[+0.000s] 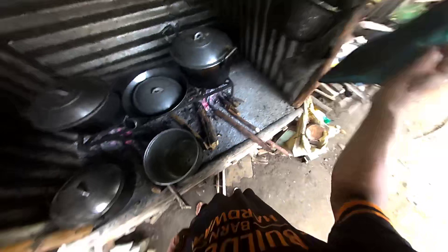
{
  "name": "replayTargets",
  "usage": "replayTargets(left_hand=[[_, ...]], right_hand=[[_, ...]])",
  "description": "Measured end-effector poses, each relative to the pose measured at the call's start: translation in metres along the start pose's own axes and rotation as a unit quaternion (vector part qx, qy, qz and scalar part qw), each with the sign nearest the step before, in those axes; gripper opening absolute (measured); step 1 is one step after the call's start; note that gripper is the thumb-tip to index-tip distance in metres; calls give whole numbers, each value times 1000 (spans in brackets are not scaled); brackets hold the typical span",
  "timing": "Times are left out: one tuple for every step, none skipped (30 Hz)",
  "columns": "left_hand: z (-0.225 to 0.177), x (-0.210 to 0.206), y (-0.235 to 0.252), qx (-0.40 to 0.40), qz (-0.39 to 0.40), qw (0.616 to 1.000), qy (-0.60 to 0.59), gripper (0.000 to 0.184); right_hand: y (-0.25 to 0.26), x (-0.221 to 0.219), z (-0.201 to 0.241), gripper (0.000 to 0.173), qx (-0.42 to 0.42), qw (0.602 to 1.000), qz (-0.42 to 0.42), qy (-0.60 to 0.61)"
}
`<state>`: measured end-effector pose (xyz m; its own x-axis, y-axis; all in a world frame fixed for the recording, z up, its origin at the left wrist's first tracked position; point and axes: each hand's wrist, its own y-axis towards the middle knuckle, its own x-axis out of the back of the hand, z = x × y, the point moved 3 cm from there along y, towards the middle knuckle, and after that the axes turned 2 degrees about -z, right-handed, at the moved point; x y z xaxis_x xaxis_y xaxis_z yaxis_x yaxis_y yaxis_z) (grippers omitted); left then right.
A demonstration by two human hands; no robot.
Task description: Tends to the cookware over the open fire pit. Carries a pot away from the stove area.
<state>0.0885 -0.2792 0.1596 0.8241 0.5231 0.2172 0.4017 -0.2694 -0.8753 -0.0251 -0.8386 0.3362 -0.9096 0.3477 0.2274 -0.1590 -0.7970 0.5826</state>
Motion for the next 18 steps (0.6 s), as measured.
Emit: replayTargets(left_hand=[[-11, -1, 1, 31, -13, 999, 22, 32], [-8, 0, 9, -43, -14, 999, 20, 36], [5, -1, 26, -180, -20, 983, -9, 42], [17, -8, 50, -317, -27, 945, -76, 56], [10, -17, 63, -377, 5, 911, -171, 78], [-11, -27, 67, -394, 44, 883, -250, 100], [-36, -37, 66, -395, 65, 864, -304, 112], [-56, -48, 66, -387, 66, 853, -344, 113], [-68, -57, 68, -368, 51, 844, -387, 96], [-74, -63, 71, -356, 42, 829, -430, 70], [-75, -63, 73, -359, 27, 824, -437, 46], [-73, -61, 73, -362, -5, 836, -411, 26], [-67, -60, 72, -353, -40, 854, -379, 20], [-61, -59, 70, -343, -64, 871, -346, 19], [-56, -58, 69, -339, -74, 880, -324, 19], [-53, -57, 70, -339, -73, 883, -318, 18], [-50, -58, 69, -338, -68, 881, -324, 19], [-49, -57, 68, -337, -67, 877, -336, 19]], right_hand=[[-33, 20, 5, 43, 9, 998, 53, 41], [-64, 35, 7, 38, 51, 988, 107, 101], [-95, 40, 11, 28, 100, 963, 183, 171], [-129, 36, 18, 17, 105, 924, 283, 235], [-171, 28, 27, 14, 71, 870, 397, 284], [-217, 18, 34, 17, 38, 810, 500, 305], [-265, 8, 40, 19, 26, 753, 582, 306], [-307, 0, 43, 21, 50, 704, 645, 292], [-336, -5, 44, 25, 91, 657, 692, 283], [-347, -12, 43, 29, 100, 621, 723, 286], [-343, -23, 37, 29, 69, 612, 730, 295], [-332, -38, 26, 28, 10, 628, 717, 302], [-320, -58, 9, 26, -9, 684, 671, 285], [-311, -85, -14, 24, 20, 761, 612, 215], [-309, -117, -40, 23, 65, 815, 566, 106], [-311, -149, -65, 31, 85, 827, 555, -17], [-317, -177, -87, 46, 87, 805, 573, -127], [-327, -201, -110, 58, 86, 773, 595, -201]])
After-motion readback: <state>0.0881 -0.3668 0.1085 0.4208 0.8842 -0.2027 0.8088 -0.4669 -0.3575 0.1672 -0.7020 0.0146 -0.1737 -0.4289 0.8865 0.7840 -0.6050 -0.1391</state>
